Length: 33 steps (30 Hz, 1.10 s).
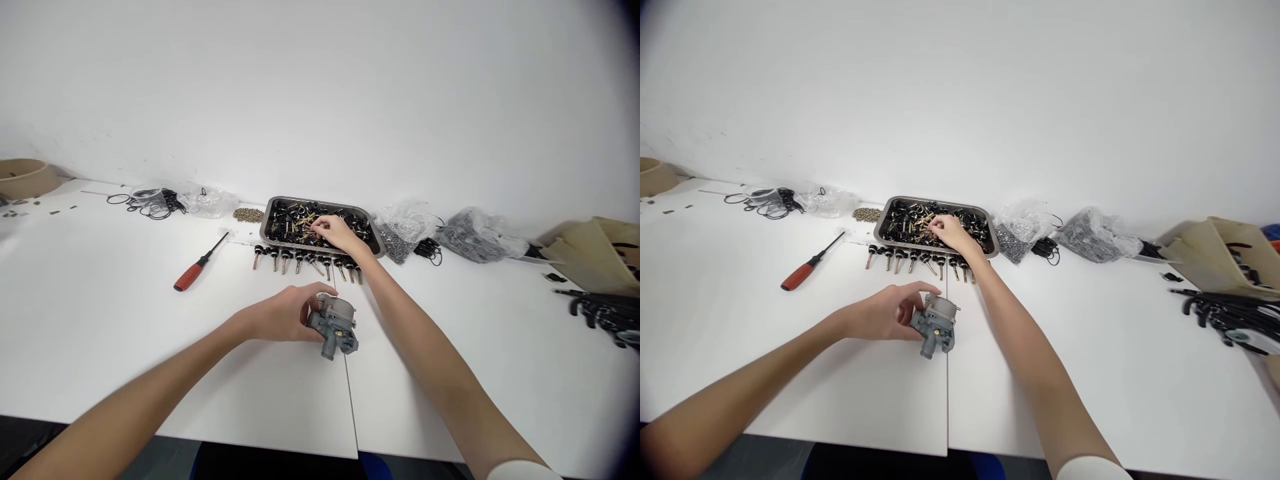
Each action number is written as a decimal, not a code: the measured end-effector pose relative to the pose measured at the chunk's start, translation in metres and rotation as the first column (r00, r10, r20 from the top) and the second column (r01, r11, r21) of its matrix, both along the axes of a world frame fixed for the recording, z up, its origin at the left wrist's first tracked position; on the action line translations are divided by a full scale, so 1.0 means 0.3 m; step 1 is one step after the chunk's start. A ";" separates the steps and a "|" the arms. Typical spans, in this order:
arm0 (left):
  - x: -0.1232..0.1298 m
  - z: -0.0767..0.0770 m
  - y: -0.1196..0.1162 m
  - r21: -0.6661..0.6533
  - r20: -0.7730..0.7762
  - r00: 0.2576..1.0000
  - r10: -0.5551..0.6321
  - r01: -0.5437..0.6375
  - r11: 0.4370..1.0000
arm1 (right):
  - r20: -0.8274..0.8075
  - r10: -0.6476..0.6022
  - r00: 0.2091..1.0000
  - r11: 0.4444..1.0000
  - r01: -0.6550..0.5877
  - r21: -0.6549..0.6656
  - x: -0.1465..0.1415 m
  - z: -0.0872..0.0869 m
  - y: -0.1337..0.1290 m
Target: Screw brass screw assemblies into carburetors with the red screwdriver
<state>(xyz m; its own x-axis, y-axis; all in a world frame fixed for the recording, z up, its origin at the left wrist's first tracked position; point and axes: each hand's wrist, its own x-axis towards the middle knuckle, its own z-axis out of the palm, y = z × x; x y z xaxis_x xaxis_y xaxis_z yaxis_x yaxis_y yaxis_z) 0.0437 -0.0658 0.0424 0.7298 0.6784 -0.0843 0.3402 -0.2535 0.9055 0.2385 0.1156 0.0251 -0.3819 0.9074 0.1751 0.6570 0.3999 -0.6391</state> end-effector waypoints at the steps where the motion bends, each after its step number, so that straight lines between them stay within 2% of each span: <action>1: 0.001 0.001 -0.001 -0.007 0.016 1.000 0.013 -0.013 1.000 | -0.001 0.000 1.000 1.000 0.000 -0.001 0.001 -0.002 0.002; 8: 0.000 0.017 -0.008 0.016 0.078 0.993 0.086 -0.088 0.996 | 0.000 0.000 1.000 1.000 0.000 -0.002 0.002 -0.001 0.000; 13: 0.007 0.027 -0.022 0.053 0.050 0.991 0.122 -0.125 0.991 | -0.004 -0.004 1.000 1.000 0.004 -0.002 -0.001 0.004 -0.002; 18: 0.020 0.031 -0.053 0.169 0.029 0.992 0.121 -0.124 0.978 | 0.001 -0.010 1.000 1.000 0.010 -0.004 0.000 0.004 -0.004; 21: 0.026 0.025 -0.067 0.298 0.020 0.996 0.088 -0.089 0.950 | 0.004 -0.013 1.000 1.000 0.013 -0.005 0.001 0.006 -0.005; 23: 0.031 0.017 -0.073 0.452 -0.034 0.997 0.067 -0.044 0.891 | 0.006 -0.014 1.000 1.000 0.014 -0.007 0.001 0.006 -0.005; 24: 0.034 0.012 -0.076 0.543 -0.071 0.996 0.051 -0.005 0.840 | 0.006 -0.014 1.000 1.000 0.014 -0.008 0.001 0.007 -0.005; 25: 0.037 0.007 -0.078 0.635 -0.108 0.993 0.036 0.041 0.771 | 0.007 -0.012 1.000 1.000 0.012 -0.009 0.001 0.007 -0.004; 27: 0.044 -0.002 -0.082 0.799 -0.162 0.986 0.025 0.117 0.590 | 0.007 -0.008 1.000 1.000 0.008 -0.006 0.002 0.006 -0.003; 29: 0.050 -0.009 -0.085 0.899 -0.169 0.985 0.038 0.138 0.417 | 0.008 -0.006 1.000 1.000 0.006 0.000 0.003 0.005 -0.001; 30: 0.052 -0.012 -0.086 0.925 -0.157 0.986 0.047 0.131 0.356 | 0.009 -0.006 1.000 1.000 0.006 0.002 0.003 0.004 0.001; 31: 0.054 -0.014 -0.086 0.941 -0.142 0.988 0.054 0.118 0.318 | 0.010 -0.007 1.000 1.000 0.007 0.004 0.004 0.002 0.002; 33: 0.057 -0.019 -0.086 0.949 -0.119 0.991 0.067 0.094 0.302 | 0.011 -0.010 1.000 1.000 0.010 0.004 0.005 -0.001 0.005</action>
<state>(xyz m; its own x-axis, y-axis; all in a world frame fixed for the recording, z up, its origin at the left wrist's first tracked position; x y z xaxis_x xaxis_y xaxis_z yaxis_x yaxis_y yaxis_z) 0.0607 -0.0916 0.0365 0.7781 0.3337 0.5322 0.4033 -0.9149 -0.0159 0.2401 0.1170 0.0247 -0.3751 0.9104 0.1748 0.6676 0.3961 -0.6304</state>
